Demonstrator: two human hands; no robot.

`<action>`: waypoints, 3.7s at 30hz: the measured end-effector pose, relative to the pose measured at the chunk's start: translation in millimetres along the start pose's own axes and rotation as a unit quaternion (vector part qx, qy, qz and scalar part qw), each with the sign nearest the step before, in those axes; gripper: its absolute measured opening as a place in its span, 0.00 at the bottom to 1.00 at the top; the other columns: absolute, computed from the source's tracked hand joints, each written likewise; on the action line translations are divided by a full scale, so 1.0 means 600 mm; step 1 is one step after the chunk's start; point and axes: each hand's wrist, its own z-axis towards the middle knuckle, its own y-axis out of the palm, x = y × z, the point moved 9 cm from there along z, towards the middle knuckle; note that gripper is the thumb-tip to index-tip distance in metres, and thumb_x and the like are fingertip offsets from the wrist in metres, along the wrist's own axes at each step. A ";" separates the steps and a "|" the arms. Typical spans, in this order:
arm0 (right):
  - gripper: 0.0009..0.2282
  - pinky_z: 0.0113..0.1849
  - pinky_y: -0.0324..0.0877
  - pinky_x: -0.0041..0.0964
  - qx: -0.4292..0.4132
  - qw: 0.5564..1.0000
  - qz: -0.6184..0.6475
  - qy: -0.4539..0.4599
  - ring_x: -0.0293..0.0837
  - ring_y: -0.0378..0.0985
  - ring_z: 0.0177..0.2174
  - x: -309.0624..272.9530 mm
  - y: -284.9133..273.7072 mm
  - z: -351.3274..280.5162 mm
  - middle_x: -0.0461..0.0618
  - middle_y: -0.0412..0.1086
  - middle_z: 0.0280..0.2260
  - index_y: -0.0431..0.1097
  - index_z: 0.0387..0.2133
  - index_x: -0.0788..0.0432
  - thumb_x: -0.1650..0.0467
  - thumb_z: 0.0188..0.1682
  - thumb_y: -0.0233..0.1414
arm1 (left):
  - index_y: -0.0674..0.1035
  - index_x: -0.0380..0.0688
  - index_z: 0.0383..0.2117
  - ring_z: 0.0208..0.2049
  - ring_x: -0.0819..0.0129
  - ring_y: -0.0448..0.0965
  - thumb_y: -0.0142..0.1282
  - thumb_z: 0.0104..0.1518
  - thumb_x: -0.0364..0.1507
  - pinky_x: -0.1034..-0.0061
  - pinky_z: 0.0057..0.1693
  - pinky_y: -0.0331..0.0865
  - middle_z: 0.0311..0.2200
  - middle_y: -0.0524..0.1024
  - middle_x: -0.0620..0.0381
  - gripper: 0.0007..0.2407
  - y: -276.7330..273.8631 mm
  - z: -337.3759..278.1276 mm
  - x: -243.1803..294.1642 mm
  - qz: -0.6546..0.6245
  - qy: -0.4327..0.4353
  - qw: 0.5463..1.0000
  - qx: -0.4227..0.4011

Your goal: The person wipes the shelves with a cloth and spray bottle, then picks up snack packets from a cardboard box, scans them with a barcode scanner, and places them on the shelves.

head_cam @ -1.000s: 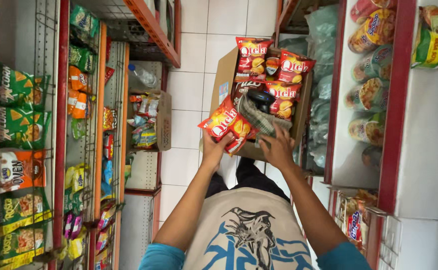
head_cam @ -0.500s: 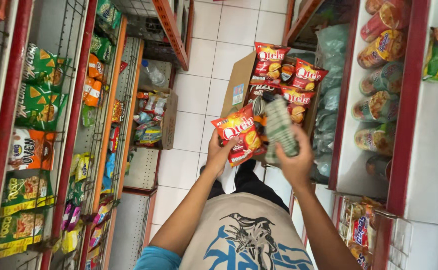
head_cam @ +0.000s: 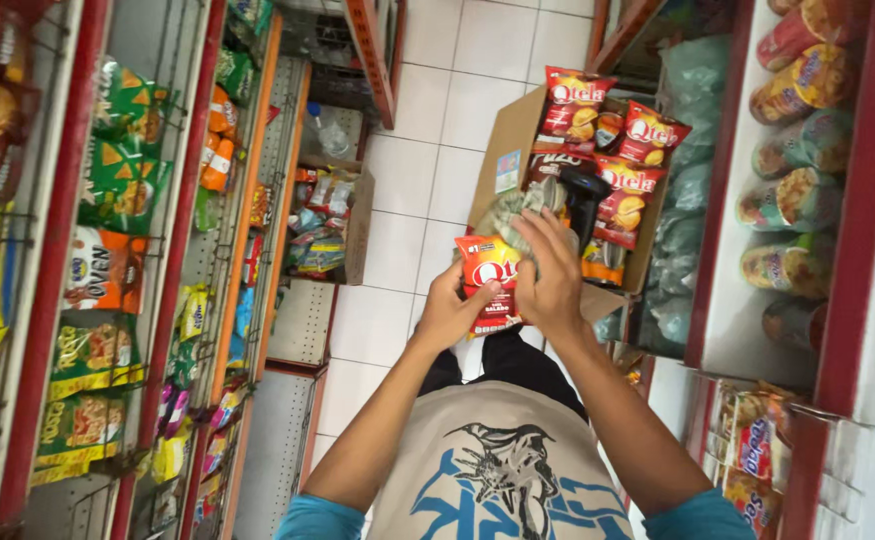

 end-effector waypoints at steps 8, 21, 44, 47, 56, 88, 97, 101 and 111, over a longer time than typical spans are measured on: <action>0.20 0.62 0.60 0.50 -0.109 0.988 -0.005 -0.110 0.61 0.68 0.59 -0.052 0.101 -0.126 0.61 0.69 0.56 0.73 0.52 0.59 0.82 0.45 0.49 | 0.69 0.42 0.57 0.46 0.69 0.80 0.57 0.58 0.22 0.71 0.53 0.76 0.47 0.78 0.52 0.19 -0.153 -0.003 -0.021 -0.117 -0.002 0.986 0.118; 0.23 0.63 0.57 0.48 -0.071 0.979 0.189 -0.007 0.62 0.64 0.64 -0.126 0.098 -0.108 0.68 0.63 0.63 0.66 0.58 0.67 0.82 0.46 0.50 | 0.64 0.53 0.60 0.48 0.66 0.77 0.52 0.53 0.20 0.67 0.51 0.73 0.51 0.72 0.57 0.26 -0.151 -0.036 -0.072 -0.257 -0.094 0.949 0.158; 0.26 0.58 0.63 0.44 -0.188 0.972 0.142 -0.015 0.62 0.64 0.61 -0.129 0.167 -0.129 0.70 0.60 0.63 0.66 0.58 0.63 0.80 0.41 0.49 | 0.73 0.39 0.56 0.46 0.62 0.81 0.57 0.61 0.25 0.66 0.50 0.76 0.49 0.78 0.51 0.16 -0.272 -0.093 -0.082 -0.355 0.003 0.910 0.215; 0.25 0.60 0.63 0.45 -0.151 0.979 0.126 0.044 0.58 0.70 0.60 -0.092 0.143 -0.117 0.64 0.68 0.59 0.69 0.56 0.62 0.82 0.41 0.48 | 0.73 0.39 0.56 0.48 0.65 0.81 0.57 0.64 0.26 0.68 0.54 0.77 0.50 0.78 0.52 0.15 -0.292 -0.098 -0.061 -0.349 0.044 0.908 0.230; 0.23 0.55 0.64 0.48 -0.120 0.985 0.048 -0.114 0.63 0.70 0.52 -0.132 0.118 -0.121 0.64 0.69 0.54 0.73 0.48 0.62 0.80 0.35 0.54 | 0.70 0.38 0.57 0.45 0.64 0.82 0.56 0.65 0.31 0.66 0.49 0.79 0.47 0.78 0.52 0.17 -0.201 -0.091 -0.121 -0.376 -0.037 0.897 0.230; 0.16 0.40 0.73 0.54 -0.030 0.899 -0.147 0.412 0.58 0.81 0.37 0.522 0.039 -0.162 0.55 0.78 0.34 0.76 0.35 0.57 0.56 0.49 0.57 | 0.67 0.45 0.55 0.46 0.65 0.80 0.64 0.52 0.24 0.70 0.46 0.82 0.50 0.75 0.52 0.24 0.084 0.099 -0.118 -0.107 -0.167 0.971 0.132; 0.17 0.45 0.57 0.62 -0.007 0.892 -0.183 0.414 0.54 0.73 0.44 0.487 0.021 -0.099 0.47 0.79 0.33 0.77 0.37 0.48 0.54 0.39 0.62 | 0.67 0.44 0.55 0.44 0.64 0.80 0.65 0.51 0.24 0.69 0.44 0.81 0.48 0.76 0.52 0.24 0.087 0.123 -0.154 -0.079 -0.178 0.965 0.177; 0.16 0.46 0.57 0.59 0.019 0.931 -0.230 0.283 0.56 0.70 0.47 0.439 -0.013 -0.073 0.51 0.77 0.36 0.75 0.39 0.52 0.58 0.43 0.63 | 0.66 0.41 0.58 0.48 0.62 0.79 0.65 0.54 0.23 0.68 0.49 0.80 0.51 0.75 0.49 0.25 0.080 0.120 -0.138 -0.117 -0.136 0.967 0.179; 0.19 0.46 0.72 0.41 0.074 0.858 0.418 0.288 0.44 0.80 0.43 0.351 0.005 -0.110 0.51 0.75 0.41 0.59 0.53 0.56 0.76 0.50 0.55 | 0.41 0.58 0.72 0.54 0.62 0.71 0.58 0.53 0.23 0.61 0.48 0.77 0.62 0.61 0.54 0.42 0.029 0.068 -0.022 -0.084 -0.096 0.980 0.156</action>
